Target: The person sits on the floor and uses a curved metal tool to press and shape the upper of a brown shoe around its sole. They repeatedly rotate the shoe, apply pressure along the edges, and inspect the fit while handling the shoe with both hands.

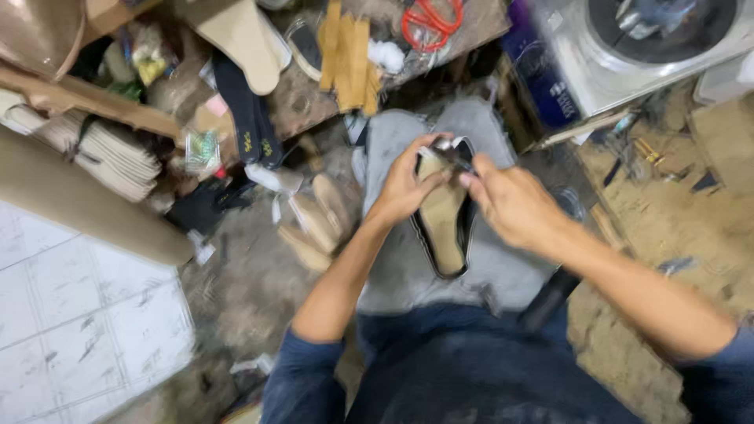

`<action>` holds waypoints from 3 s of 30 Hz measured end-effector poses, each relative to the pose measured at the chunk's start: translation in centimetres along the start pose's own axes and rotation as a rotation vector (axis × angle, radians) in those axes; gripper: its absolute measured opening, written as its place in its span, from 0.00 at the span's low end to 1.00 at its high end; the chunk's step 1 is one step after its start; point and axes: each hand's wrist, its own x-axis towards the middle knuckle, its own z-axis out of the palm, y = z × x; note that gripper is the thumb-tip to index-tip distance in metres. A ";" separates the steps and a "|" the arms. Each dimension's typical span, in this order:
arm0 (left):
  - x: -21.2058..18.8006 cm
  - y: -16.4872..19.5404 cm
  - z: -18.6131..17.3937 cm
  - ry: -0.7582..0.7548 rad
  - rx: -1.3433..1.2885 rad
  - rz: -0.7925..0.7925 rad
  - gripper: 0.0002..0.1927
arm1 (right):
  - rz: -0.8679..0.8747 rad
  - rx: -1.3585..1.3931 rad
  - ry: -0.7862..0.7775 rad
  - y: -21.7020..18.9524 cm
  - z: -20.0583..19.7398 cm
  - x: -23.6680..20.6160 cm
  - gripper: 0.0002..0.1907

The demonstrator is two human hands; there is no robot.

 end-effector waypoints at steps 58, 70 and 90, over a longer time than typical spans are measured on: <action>1.9 5.4 1.0 0.337 -0.736 -0.060 0.24 | -0.387 0.931 0.443 -2.2 -0.3 -6.0 0.27; 1.7 4.2 -0.9 0.461 -0.844 -0.183 0.22 | -0.255 1.027 0.384 -0.6 1.6 -3.7 0.21; -14.0 3.8 5.8 0.452 -0.545 -0.228 0.03 | 0.097 1.487 0.196 7.8 6.6 -7.1 0.06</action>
